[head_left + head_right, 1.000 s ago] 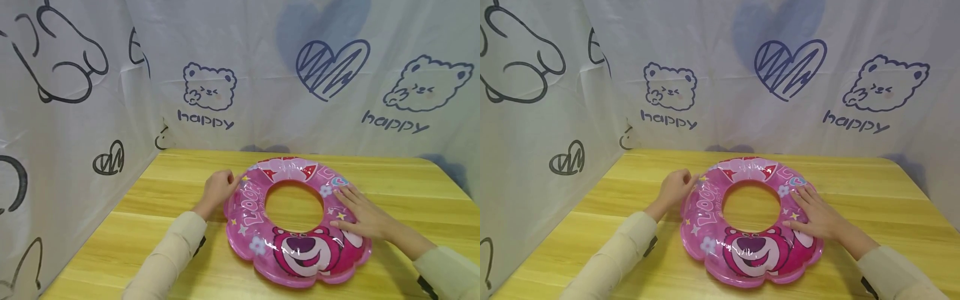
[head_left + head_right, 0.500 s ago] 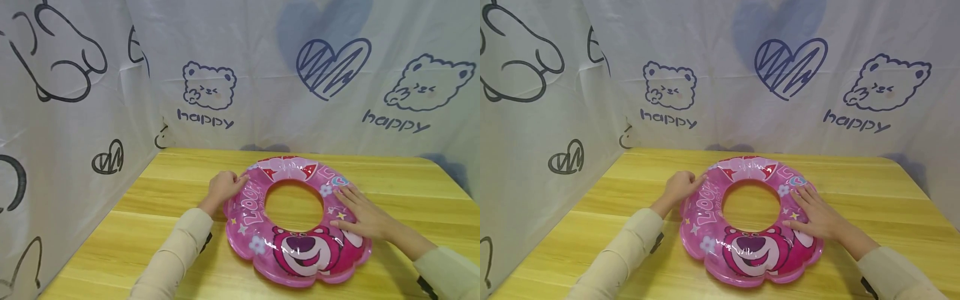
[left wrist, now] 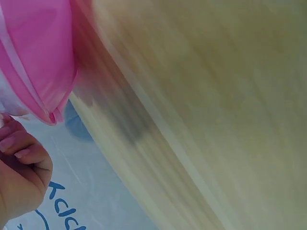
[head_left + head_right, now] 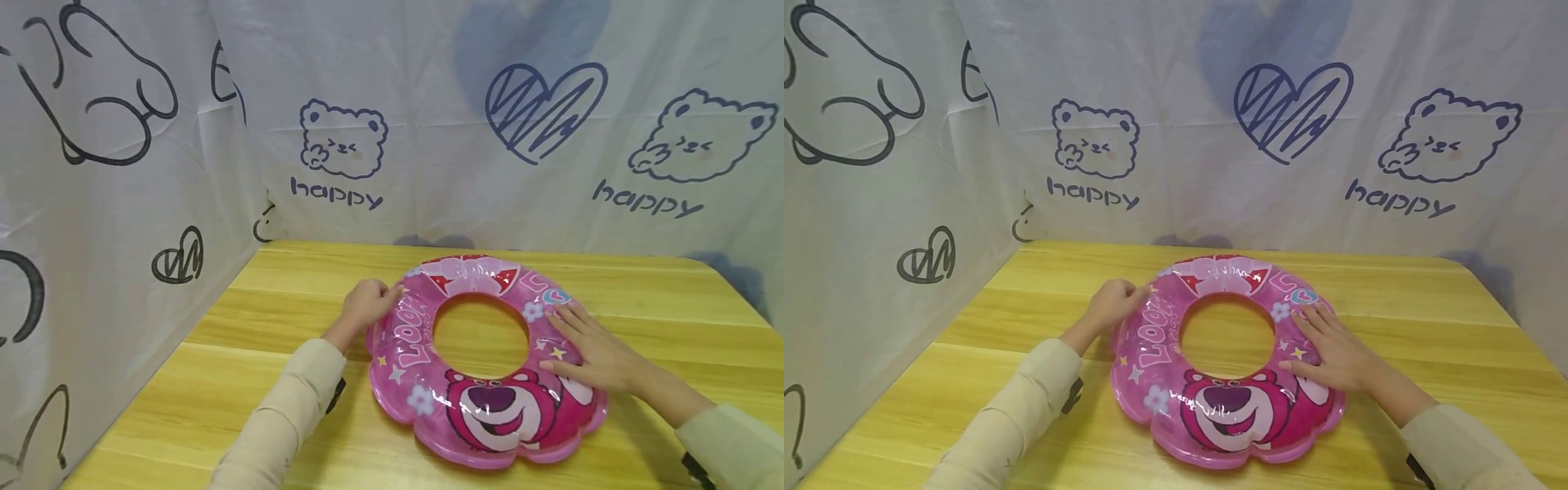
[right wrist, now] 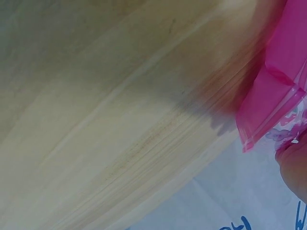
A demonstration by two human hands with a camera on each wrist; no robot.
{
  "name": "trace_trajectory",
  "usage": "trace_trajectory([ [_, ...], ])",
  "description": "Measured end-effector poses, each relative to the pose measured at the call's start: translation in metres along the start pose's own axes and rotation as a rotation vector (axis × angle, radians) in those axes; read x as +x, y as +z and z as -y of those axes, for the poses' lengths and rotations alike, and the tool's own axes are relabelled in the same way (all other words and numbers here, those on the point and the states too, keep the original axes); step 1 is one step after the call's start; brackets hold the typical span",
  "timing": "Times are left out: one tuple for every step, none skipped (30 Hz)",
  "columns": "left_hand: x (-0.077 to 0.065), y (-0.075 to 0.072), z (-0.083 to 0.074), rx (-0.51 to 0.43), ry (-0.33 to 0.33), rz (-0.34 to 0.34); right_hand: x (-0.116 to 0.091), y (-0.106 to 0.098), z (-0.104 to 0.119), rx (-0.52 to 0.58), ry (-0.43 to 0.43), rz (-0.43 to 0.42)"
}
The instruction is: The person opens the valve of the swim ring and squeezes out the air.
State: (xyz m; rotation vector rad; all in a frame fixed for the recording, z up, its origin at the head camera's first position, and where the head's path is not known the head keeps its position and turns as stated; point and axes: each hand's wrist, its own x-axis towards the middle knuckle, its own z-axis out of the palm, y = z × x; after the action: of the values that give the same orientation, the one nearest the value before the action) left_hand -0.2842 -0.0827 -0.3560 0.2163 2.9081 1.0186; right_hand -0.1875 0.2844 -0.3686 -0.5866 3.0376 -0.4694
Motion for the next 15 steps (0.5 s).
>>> trace_trajectory([
  [-0.0001, -0.0004, 0.0004, -0.026, -0.005, 0.007, 0.0000, 0.0003, -0.0001, -0.002, -0.001, -0.001],
  [0.0001, -0.0007, 0.0011, -0.046, -0.009, 0.013, 0.0002, 0.0008, -0.0003, -0.004, -0.004, -0.002],
  [0.0003, -0.0011, 0.0016, -0.063, -0.007, 0.016, 0.0000, 0.0010, -0.0005, -0.004, -0.006, -0.004],
  [0.0004, -0.0013, 0.0022, -0.081, -0.003, 0.020, -0.0002, 0.0012, -0.0007, -0.005, -0.008, -0.005],
  [0.0006, -0.0014, 0.0029, -0.100, 0.002, 0.024, -0.0004, 0.0013, -0.0008, -0.006, -0.011, -0.006],
  [0.0010, -0.0014, 0.0035, -0.115, 0.008, 0.028, -0.0008, 0.0012, -0.0009, -0.006, -0.012, -0.006],
  [0.0016, -0.0012, 0.0040, -0.134, 0.014, 0.031, -0.0012, 0.0011, -0.0011, -0.005, -0.014, -0.008],
  [0.0020, -0.0010, 0.0043, -0.152, 0.021, 0.038, -0.0017, 0.0010, -0.0013, -0.004, -0.015, -0.008],
  [0.0025, -0.0009, 0.0048, -0.170, 0.029, 0.043, -0.0022, 0.0007, -0.0014, 0.000, -0.013, -0.006],
  [0.0028, -0.0007, 0.0049, -0.188, 0.032, 0.050, -0.0025, 0.0005, -0.0016, 0.001, -0.010, -0.003],
  [0.0032, -0.0006, 0.0049, -0.207, 0.032, 0.056, -0.0028, 0.0004, -0.0018, 0.003, -0.008, -0.002],
  [0.0037, -0.0003, 0.0053, -0.222, 0.031, 0.060, -0.0031, 0.0002, -0.0019, 0.005, -0.004, 0.001],
  [0.0036, -0.0001, 0.0050, -0.233, 0.033, 0.061, -0.0032, 0.0002, -0.0021, 0.005, -0.002, 0.004],
  [0.0034, -0.0001, 0.0049, -0.241, 0.030, 0.062, -0.0032, 0.0003, -0.0023, 0.004, 0.000, 0.006],
  [0.0030, 0.0000, 0.0049, -0.247, 0.027, 0.060, -0.0034, 0.0003, -0.0024, 0.005, 0.001, 0.009],
])
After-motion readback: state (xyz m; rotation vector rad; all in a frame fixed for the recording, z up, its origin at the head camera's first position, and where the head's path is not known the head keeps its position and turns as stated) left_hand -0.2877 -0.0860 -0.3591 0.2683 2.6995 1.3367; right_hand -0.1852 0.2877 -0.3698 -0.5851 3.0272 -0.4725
